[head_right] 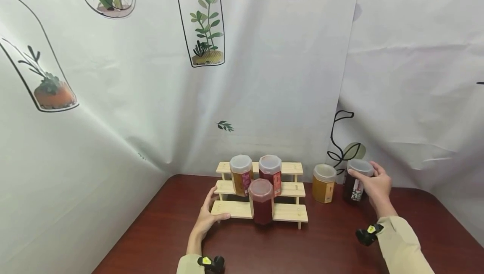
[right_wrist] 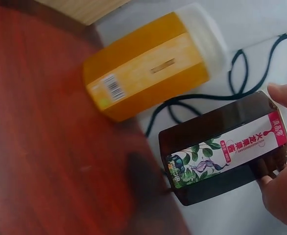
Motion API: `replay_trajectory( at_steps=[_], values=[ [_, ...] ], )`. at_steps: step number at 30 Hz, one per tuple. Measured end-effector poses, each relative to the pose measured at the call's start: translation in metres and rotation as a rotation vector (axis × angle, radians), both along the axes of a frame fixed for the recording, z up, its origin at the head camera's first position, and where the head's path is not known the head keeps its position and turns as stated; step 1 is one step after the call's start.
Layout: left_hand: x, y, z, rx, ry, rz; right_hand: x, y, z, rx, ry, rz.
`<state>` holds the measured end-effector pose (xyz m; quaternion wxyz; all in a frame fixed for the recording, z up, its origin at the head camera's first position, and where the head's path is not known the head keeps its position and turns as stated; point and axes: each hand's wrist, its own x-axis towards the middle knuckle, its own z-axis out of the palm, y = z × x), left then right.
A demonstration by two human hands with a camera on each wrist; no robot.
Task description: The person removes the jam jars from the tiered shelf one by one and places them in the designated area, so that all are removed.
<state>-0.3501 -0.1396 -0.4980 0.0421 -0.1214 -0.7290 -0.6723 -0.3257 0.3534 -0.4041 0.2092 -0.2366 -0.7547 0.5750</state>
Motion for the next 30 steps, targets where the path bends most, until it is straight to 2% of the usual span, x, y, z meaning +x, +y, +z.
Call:
replay_trajectory(
  at_steps=[7, 12, 19, 24, 27, 30],
  values=[
    [-0.001, 0.002, 0.000, -0.015, 0.004, 0.009, 0.001, -0.002, -0.024, 0.036, -0.022, -0.018],
    [0.000, 0.000, 0.000, -0.002, 0.002, 0.006, -0.002, -0.002, -0.026, 0.061, -0.019, 0.011],
    [-0.001, 0.000, -0.003, 0.024, -0.017, -0.022, 0.001, 0.000, -0.026, 0.099, -0.045, 0.078],
    [-0.002, -0.001, -0.004, 0.031, -0.017, -0.021, 0.004, 0.011, -0.019, 0.184, -0.048, 0.221],
    [-0.003, -0.001, -0.004, 0.026, -0.015, -0.017, 0.006, 0.017, -0.008, 0.217, -0.052, 0.300],
    [-0.002, 0.000, -0.002, 0.026, -0.017, -0.017, 0.008, 0.017, 0.006, 0.234, -0.026, 0.330]
  ],
)
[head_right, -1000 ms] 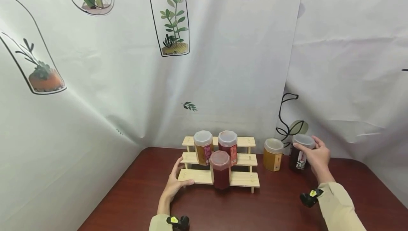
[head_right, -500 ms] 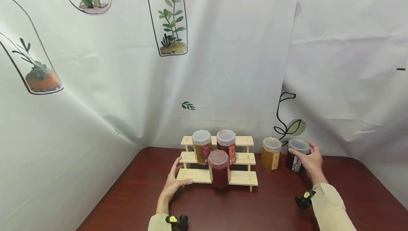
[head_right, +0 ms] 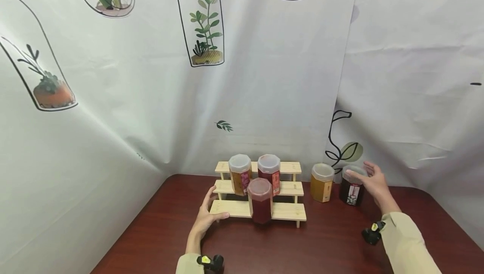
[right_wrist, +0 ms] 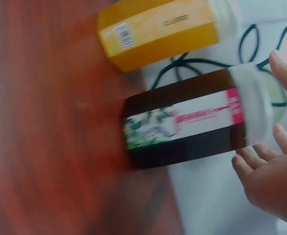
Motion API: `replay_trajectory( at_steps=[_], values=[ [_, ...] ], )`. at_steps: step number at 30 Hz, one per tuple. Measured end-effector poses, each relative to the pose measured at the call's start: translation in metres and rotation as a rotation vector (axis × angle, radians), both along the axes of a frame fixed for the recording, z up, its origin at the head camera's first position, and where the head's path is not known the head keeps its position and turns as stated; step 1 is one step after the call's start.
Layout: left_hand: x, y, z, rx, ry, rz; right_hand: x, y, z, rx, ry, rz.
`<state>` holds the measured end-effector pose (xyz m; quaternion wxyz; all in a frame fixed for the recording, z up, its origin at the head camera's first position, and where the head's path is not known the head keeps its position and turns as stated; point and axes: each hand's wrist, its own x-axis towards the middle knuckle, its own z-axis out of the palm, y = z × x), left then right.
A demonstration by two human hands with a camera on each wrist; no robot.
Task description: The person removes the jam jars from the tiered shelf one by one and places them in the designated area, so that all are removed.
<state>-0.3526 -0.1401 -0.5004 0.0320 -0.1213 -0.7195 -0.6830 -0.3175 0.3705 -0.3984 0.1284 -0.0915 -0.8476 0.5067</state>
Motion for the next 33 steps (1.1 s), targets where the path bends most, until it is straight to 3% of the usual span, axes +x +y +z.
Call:
replay_trajectory(
  at_steps=[8, 14, 20, 27, 33],
  values=[
    [0.002, -0.001, 0.002, -0.008, -0.002, 0.009, -0.001, -0.021, 0.037, 0.031, 0.089, 0.031],
    [0.001, -0.001, 0.000, -0.028, 0.027, 0.002, -0.005, -0.050, 0.053, 0.028, 0.122, 0.110],
    [0.001, -0.002, -0.004, -0.038, 0.138, -0.025, -0.009, -0.082, 0.053, 0.008, 0.142, 0.198],
    [0.001, -0.001, 0.000, -0.029, 0.019, 0.002, -0.012, -0.119, 0.047, -0.072, 0.152, 0.326],
    [-0.001, 0.002, -0.001, -0.015, 0.006, 0.010, -0.018, -0.143, 0.039, -0.093, 0.127, 0.415]
  ],
)
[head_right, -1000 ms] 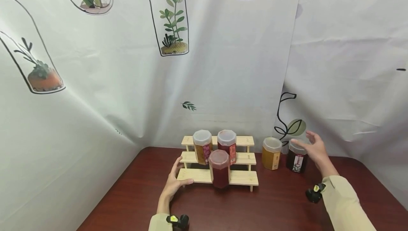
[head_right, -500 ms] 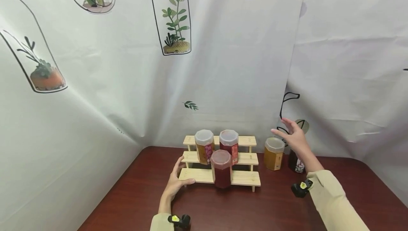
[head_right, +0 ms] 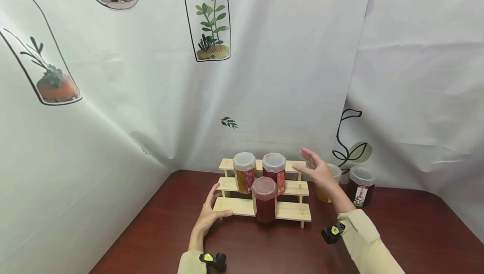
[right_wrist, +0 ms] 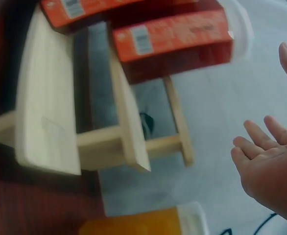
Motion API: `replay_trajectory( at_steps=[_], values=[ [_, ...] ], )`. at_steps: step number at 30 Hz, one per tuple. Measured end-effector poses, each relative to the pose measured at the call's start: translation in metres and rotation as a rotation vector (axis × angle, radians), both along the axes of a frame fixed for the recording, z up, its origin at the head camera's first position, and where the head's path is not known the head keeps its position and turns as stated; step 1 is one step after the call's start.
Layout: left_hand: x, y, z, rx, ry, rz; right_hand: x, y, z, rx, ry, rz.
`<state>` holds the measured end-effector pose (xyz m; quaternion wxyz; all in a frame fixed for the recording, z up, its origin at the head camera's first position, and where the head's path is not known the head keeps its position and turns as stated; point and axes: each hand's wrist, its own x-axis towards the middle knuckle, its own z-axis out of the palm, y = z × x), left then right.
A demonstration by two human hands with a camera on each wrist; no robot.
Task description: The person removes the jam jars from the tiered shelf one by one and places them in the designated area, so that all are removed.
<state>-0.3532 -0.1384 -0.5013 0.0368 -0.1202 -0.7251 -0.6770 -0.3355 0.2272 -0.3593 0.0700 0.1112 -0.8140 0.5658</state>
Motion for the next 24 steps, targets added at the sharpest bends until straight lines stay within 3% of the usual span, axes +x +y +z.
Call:
replay_trajectory(
  at_steps=[9, 16, 24],
  values=[
    [0.000, 0.000, 0.000, -0.025, -0.015, 0.024, -0.006, -0.027, -0.017, -0.037, 0.026, 0.076],
    [0.002, 0.001, 0.000, -0.016, -0.014, -0.009, -0.007, -0.044, -0.017, -0.086, 0.017, 0.094],
    [0.000, -0.002, 0.001, -0.024, -0.016, 0.000, -0.016, -0.056, -0.016, -0.103, 0.001, 0.083]
  ],
)
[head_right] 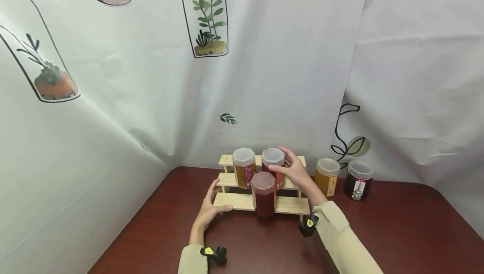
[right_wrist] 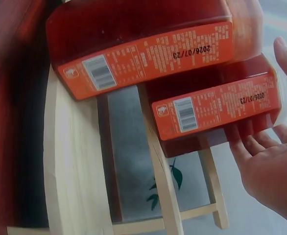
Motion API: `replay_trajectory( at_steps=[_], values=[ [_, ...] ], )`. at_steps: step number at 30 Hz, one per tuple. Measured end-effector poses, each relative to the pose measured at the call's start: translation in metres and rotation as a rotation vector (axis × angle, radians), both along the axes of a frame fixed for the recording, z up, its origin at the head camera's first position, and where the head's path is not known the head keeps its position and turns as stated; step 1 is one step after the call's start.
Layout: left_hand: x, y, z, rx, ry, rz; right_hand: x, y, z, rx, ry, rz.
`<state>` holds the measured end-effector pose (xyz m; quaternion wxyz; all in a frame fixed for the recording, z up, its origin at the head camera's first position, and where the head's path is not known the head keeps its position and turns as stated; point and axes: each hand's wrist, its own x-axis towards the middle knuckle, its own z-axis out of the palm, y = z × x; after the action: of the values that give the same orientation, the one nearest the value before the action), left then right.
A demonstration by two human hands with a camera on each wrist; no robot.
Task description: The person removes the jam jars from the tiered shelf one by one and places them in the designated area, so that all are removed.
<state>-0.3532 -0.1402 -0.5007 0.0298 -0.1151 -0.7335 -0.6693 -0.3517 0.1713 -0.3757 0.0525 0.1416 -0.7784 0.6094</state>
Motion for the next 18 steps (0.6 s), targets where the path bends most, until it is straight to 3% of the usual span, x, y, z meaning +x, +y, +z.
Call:
replay_trajectory(
  at_steps=[18],
  values=[
    [0.0033, 0.0007, 0.0022, 0.022, 0.009, -0.011, 0.0022, -0.0065, -0.0015, -0.009, -0.002, -0.158]
  ],
)
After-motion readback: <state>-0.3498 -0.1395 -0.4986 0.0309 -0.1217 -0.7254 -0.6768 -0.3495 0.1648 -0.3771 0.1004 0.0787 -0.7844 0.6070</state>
